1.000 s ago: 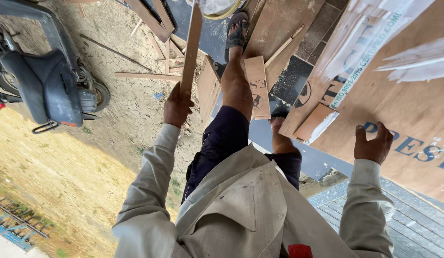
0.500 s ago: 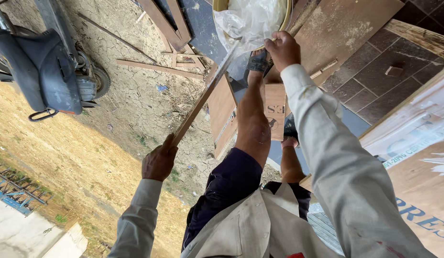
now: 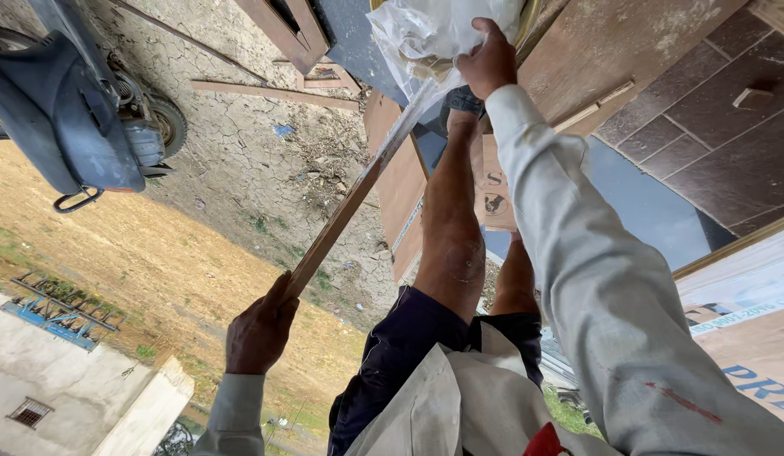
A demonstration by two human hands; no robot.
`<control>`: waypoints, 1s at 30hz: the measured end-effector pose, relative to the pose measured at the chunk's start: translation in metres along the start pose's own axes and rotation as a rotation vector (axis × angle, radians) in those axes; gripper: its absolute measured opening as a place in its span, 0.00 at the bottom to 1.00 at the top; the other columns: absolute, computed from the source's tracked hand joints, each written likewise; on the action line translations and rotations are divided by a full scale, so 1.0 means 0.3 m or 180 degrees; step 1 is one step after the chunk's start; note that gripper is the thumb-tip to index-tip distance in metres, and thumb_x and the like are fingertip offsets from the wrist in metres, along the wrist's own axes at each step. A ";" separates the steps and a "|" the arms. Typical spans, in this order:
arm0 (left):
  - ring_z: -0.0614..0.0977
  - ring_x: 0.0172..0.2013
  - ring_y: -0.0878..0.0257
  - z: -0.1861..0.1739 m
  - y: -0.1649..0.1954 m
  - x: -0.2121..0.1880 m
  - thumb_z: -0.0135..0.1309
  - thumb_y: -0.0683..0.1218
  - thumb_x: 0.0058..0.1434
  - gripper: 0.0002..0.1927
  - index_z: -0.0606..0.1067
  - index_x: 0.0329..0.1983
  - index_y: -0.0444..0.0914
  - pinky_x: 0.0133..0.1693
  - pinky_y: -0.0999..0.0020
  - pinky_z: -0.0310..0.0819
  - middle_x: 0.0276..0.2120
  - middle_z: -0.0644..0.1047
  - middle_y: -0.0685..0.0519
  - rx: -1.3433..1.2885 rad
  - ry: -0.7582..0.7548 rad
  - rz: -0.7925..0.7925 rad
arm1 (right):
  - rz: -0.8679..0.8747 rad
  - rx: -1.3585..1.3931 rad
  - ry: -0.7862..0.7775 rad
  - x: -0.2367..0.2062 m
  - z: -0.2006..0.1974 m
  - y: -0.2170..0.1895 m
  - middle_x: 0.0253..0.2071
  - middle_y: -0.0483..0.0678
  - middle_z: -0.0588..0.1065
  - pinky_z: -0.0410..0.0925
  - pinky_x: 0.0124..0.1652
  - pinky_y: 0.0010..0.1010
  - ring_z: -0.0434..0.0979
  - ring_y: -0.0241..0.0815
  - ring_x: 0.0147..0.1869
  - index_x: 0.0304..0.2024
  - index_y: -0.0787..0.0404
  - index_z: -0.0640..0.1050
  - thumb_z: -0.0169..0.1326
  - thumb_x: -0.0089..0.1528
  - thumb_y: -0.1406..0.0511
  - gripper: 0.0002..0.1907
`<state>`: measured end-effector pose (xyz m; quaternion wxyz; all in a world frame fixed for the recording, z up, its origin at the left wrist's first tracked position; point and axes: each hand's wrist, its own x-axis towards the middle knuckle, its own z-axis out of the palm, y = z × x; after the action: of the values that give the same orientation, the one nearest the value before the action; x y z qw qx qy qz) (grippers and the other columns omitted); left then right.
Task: The person applies white glue to a large wooden board using a wooden spreader. They repeatedly scoop glue from a bucket and spread it across the board surface in broad strokes.
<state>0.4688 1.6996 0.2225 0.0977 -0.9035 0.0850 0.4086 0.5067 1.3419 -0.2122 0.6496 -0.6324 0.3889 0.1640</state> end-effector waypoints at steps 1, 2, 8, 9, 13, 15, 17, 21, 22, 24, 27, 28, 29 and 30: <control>0.85 0.33 0.51 -0.024 -0.002 -0.005 0.54 0.53 0.65 0.25 0.72 0.67 0.49 0.32 0.56 0.80 0.38 0.84 0.48 -0.0156 0.0078 0.0076 | 0.0152 0.0787 -0.0125 -0.052 -0.051 -0.028 0.38 0.51 0.76 0.74 0.36 0.34 0.78 0.40 0.37 0.70 0.62 0.65 0.60 0.60 0.72 0.35; 0.85 0.34 0.51 -0.049 -0.004 -0.016 0.55 0.52 0.65 0.26 0.72 0.67 0.47 0.33 0.57 0.81 0.38 0.84 0.48 -0.0308 0.0161 0.0173 | -0.0131 0.1296 -0.0167 -0.126 -0.106 -0.053 0.37 0.48 0.75 0.73 0.37 0.29 0.77 0.35 0.38 0.72 0.64 0.64 0.60 0.62 0.74 0.36; 0.87 0.27 0.64 -0.168 0.045 -0.096 0.57 0.46 0.64 0.25 0.72 0.65 0.42 0.28 0.66 0.80 0.29 0.85 0.50 -0.1464 -0.0067 -0.0121 | -0.0771 0.2642 0.0317 -0.658 -0.230 0.000 0.43 0.47 0.76 0.74 0.49 0.27 0.77 0.34 0.46 0.75 0.64 0.58 0.60 0.65 0.76 0.40; 0.86 0.26 0.64 -0.176 0.063 -0.104 0.56 0.46 0.64 0.26 0.72 0.66 0.42 0.28 0.67 0.80 0.29 0.85 0.51 -0.1544 -0.0045 -0.0048 | -0.0756 0.2562 0.0389 -0.697 -0.208 0.040 0.42 0.47 0.76 0.73 0.47 0.26 0.76 0.34 0.44 0.75 0.63 0.58 0.59 0.64 0.76 0.39; 0.84 0.24 0.66 -0.178 0.139 -0.096 0.53 0.46 0.66 0.26 0.70 0.68 0.41 0.26 0.68 0.80 0.28 0.85 0.51 -0.1885 0.0008 0.0009 | -0.0310 0.0873 0.0238 -0.762 -0.140 0.171 0.40 0.48 0.77 0.72 0.44 0.28 0.77 0.37 0.41 0.74 0.63 0.61 0.59 0.62 0.74 0.39; 0.84 0.23 0.66 -0.163 0.164 -0.078 0.52 0.47 0.67 0.26 0.70 0.69 0.41 0.26 0.68 0.79 0.29 0.85 0.52 -0.2018 0.0162 0.0031 | -0.0188 0.0014 0.0101 -0.760 -0.153 0.181 0.37 0.49 0.79 0.74 0.44 0.31 0.81 0.41 0.40 0.73 0.61 0.63 0.61 0.59 0.72 0.39; 0.84 0.23 0.67 -0.143 0.174 -0.060 0.52 0.47 0.67 0.26 0.69 0.69 0.41 0.26 0.69 0.79 0.29 0.84 0.52 -0.2069 0.0298 0.0004 | 0.0066 -0.0386 0.0097 -0.750 -0.203 0.144 0.41 0.50 0.79 0.74 0.48 0.37 0.81 0.46 0.44 0.74 0.59 0.61 0.59 0.60 0.69 0.40; 0.85 0.26 0.68 -0.102 0.159 -0.039 0.51 0.46 0.69 0.26 0.68 0.70 0.40 0.26 0.70 0.80 0.30 0.84 0.52 -0.2099 0.0352 -0.0047 | -0.1133 -0.1794 0.0787 -0.700 -0.314 -0.037 0.55 0.60 0.73 0.60 0.61 0.52 0.68 0.61 0.63 0.71 0.63 0.61 0.70 0.52 0.65 0.49; 0.84 0.25 0.68 -0.093 0.151 -0.035 0.51 0.46 0.69 0.25 0.69 0.70 0.40 0.26 0.70 0.79 0.30 0.84 0.52 -0.2057 0.0349 -0.0056 | -0.1481 -0.2291 0.1057 -0.677 -0.321 -0.096 0.58 0.63 0.71 0.56 0.61 0.53 0.65 0.63 0.66 0.69 0.63 0.63 0.72 0.49 0.63 0.50; 0.83 0.23 0.67 -0.079 0.138 -0.032 0.51 0.46 0.69 0.25 0.69 0.70 0.40 0.25 0.69 0.79 0.29 0.84 0.52 -0.2052 0.0279 -0.0125 | -0.2023 -0.2427 0.1030 -0.614 -0.326 -0.207 0.59 0.59 0.72 0.59 0.63 0.49 0.66 0.60 0.67 0.66 0.62 0.67 0.72 0.52 0.63 0.42; 0.82 0.22 0.67 -0.065 0.129 -0.024 0.52 0.45 0.68 0.26 0.69 0.70 0.40 0.25 0.69 0.78 0.29 0.84 0.52 -0.2189 0.0331 -0.0239 | -0.2376 -0.2175 0.0570 -0.443 -0.239 -0.344 0.57 0.50 0.73 0.63 0.65 0.46 0.69 0.54 0.66 0.56 0.60 0.76 0.70 0.59 0.66 0.24; 0.82 0.22 0.67 -0.063 0.129 -0.022 0.52 0.45 0.68 0.26 0.69 0.70 0.40 0.25 0.69 0.78 0.29 0.84 0.52 -0.2256 0.0371 -0.0237 | -0.2240 -0.2212 0.0376 -0.375 -0.198 -0.368 0.55 0.51 0.74 0.64 0.61 0.47 0.70 0.54 0.63 0.55 0.60 0.78 0.70 0.59 0.62 0.23; 0.82 0.23 0.67 -0.060 0.131 -0.016 0.52 0.45 0.68 0.26 0.69 0.70 0.40 0.25 0.69 0.78 0.29 0.84 0.52 -0.2320 0.0420 -0.0233 | -0.2110 -0.2244 0.0188 -0.303 -0.148 -0.383 0.52 0.51 0.74 0.65 0.58 0.48 0.71 0.55 0.59 0.53 0.61 0.79 0.70 0.60 0.59 0.23; 0.82 0.23 0.68 -0.060 0.134 -0.013 0.52 0.45 0.68 0.26 0.69 0.70 0.40 0.25 0.70 0.78 0.29 0.84 0.52 -0.2386 0.0464 -0.0271 | -0.2122 -0.2588 0.0139 -0.239 -0.094 -0.383 0.49 0.54 0.75 0.65 0.54 0.50 0.72 0.57 0.55 0.48 0.62 0.80 0.70 0.54 0.57 0.24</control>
<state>0.4700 1.6566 0.2327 -0.2288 -0.9060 -0.1011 0.3416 0.5331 1.3182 -0.0785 0.3603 -0.9261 0.0850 0.0728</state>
